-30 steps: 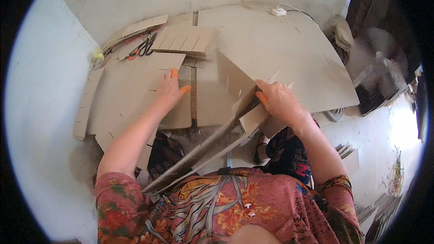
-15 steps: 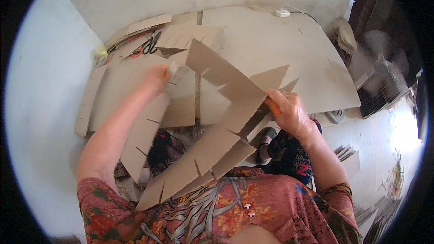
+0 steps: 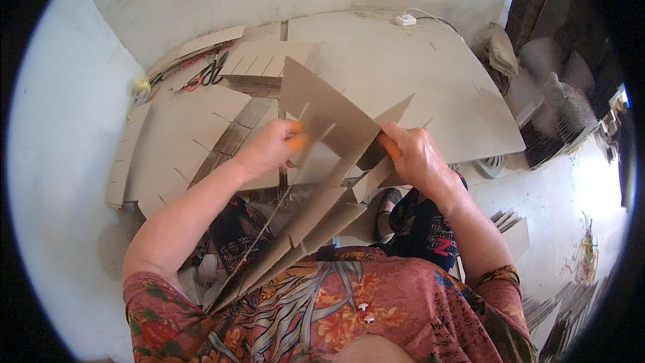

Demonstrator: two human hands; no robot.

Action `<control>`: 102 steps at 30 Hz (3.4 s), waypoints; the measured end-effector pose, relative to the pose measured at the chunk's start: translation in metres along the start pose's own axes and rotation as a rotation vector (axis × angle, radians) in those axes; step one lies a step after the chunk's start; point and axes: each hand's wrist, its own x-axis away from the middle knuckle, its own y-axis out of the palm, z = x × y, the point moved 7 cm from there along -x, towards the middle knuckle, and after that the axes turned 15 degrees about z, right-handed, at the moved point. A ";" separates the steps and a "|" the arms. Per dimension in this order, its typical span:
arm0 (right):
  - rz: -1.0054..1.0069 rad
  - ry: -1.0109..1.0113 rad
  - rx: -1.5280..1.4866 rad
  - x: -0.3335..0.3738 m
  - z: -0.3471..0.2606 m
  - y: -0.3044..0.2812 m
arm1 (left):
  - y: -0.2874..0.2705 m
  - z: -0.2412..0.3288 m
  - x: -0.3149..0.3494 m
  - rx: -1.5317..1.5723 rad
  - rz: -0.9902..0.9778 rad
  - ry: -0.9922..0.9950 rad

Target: The person sits on the floor and repeatedly folds pre-cut cardboard sheets into accordion-style dividers. They handle each piece individually, creasing the scored lines and stacking the finished units to the side.

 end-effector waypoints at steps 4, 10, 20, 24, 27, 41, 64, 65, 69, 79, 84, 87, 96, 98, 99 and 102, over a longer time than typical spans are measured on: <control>0.000 -0.014 -0.051 -0.006 -0.011 -0.006 | -0.006 -0.007 0.002 0.076 0.016 -0.007; -0.108 0.080 0.058 -0.010 0.002 0.008 | -0.009 -0.005 0.000 0.164 -0.087 0.042; -0.150 0.077 0.154 -0.031 0.005 0.030 | -0.096 -0.167 -0.033 -0.359 0.466 0.044; -0.123 0.109 0.147 -0.033 0.005 0.024 | -0.054 -0.054 -0.012 0.092 0.205 -0.022; -0.146 0.109 0.165 -0.034 -0.002 0.026 | -0.027 0.011 0.002 -0.048 0.062 0.204; -0.141 0.175 0.154 -0.023 0.011 0.001 | 0.018 0.067 0.006 -0.791 0.155 0.577; -0.156 -0.044 0.656 -0.077 0.008 0.011 | -0.138 -0.241 -0.005 -0.958 0.623 -0.144; -0.108 -0.054 0.628 -0.087 -0.001 0.012 | -0.141 -0.245 -0.007 -0.935 0.589 -0.160; -0.184 -0.143 0.662 -0.093 0.025 0.053 | -0.145 -0.223 -0.019 -0.898 0.552 -0.104; -0.223 -0.008 0.390 -0.069 0.066 0.074 | -0.169 -0.209 -0.024 -0.888 0.480 -0.162; -0.135 -0.109 0.159 -0.057 0.048 0.049 | -0.149 -0.142 -0.036 -0.505 0.487 -0.013; -0.077 -0.172 0.143 -0.059 0.035 0.032 | -0.120 -0.087 -0.048 -0.159 0.345 -0.115; 0.134 -0.188 0.069 -0.068 0.017 -0.005 | -0.031 -0.029 -0.084 0.162 0.084 -0.115; 0.116 -0.160 0.113 -0.065 0.029 -0.004 | -0.007 -0.011 -0.078 0.212 -0.023 -0.062; 0.103 -0.149 0.129 -0.063 0.033 -0.002 | 0.000 -0.006 -0.074 0.209 -0.042 -0.065; 0.021 -0.071 0.141 -0.061 0.039 -0.002 | 0.009 0.003 -0.067 0.290 -0.050 -0.096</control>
